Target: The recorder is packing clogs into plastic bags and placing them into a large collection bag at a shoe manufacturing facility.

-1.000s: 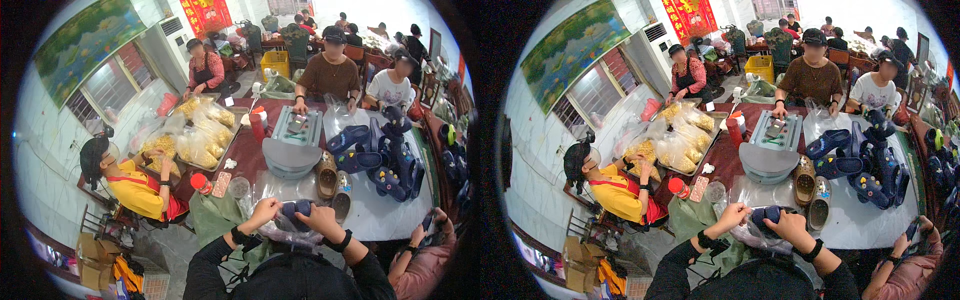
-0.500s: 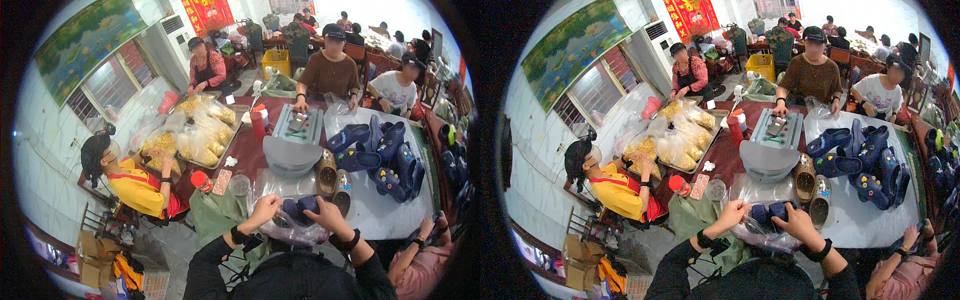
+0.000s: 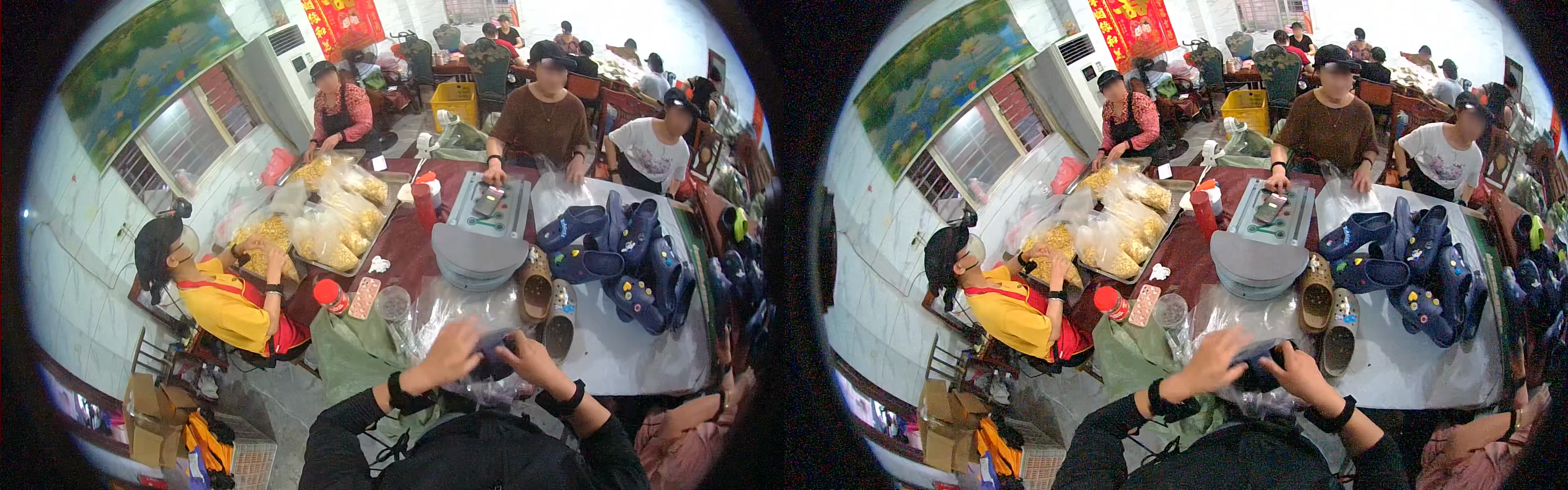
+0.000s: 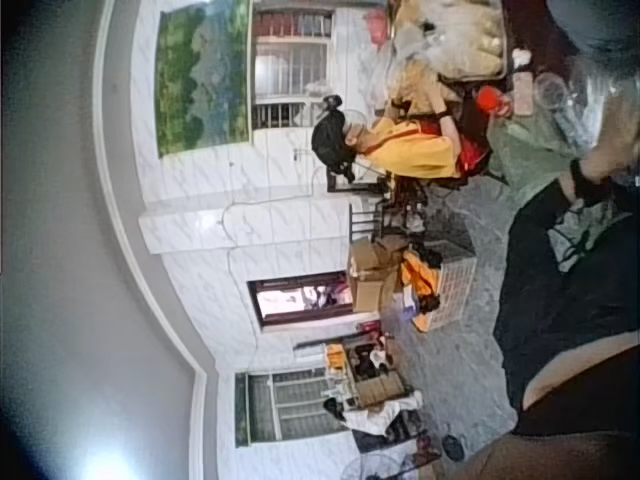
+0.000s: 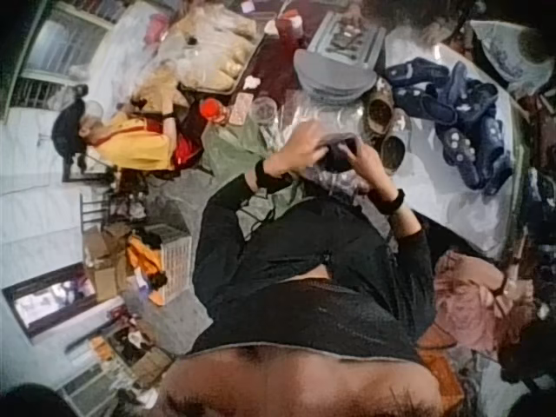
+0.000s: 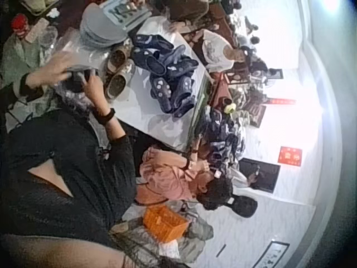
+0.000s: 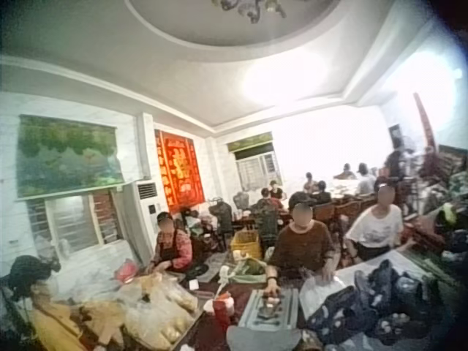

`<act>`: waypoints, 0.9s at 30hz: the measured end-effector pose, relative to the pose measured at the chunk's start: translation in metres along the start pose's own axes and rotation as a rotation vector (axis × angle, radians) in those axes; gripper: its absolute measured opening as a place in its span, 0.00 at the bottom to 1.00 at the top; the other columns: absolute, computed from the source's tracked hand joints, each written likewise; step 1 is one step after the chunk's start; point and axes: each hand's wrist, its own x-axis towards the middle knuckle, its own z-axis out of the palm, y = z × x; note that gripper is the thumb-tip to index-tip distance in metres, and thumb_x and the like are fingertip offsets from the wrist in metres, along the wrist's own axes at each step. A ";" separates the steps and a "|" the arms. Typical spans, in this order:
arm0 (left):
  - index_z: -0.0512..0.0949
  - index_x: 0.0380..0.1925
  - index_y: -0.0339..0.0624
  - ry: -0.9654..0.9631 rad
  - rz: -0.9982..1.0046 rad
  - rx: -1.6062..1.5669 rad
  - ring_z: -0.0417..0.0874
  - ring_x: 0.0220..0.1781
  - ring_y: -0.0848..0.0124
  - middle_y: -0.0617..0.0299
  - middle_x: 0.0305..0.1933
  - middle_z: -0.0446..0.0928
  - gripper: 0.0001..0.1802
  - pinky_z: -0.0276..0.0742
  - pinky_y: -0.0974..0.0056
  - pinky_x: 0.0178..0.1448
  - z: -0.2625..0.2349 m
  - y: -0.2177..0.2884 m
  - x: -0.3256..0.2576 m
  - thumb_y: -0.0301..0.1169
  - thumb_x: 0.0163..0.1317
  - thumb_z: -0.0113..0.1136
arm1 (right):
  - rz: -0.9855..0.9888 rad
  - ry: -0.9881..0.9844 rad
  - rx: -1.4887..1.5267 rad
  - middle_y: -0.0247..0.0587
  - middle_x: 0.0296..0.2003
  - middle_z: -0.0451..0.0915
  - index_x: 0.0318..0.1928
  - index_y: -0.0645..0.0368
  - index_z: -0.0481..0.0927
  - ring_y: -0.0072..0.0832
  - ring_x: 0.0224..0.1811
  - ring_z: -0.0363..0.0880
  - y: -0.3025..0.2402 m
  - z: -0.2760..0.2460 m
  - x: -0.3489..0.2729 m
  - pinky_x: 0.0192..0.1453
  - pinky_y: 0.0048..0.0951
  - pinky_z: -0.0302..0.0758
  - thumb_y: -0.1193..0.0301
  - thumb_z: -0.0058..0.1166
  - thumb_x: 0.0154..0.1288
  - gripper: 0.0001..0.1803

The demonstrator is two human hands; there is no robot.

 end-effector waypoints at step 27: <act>0.72 0.36 0.50 -0.360 0.469 0.165 0.69 0.52 0.64 0.66 0.36 0.68 0.25 0.46 0.38 0.67 -0.010 0.013 0.016 0.48 0.40 0.67 | -0.012 0.233 -0.402 0.47 0.17 0.76 0.21 0.58 0.76 0.42 0.22 0.78 0.016 0.020 0.016 0.26 0.39 0.73 0.63 0.49 0.60 0.14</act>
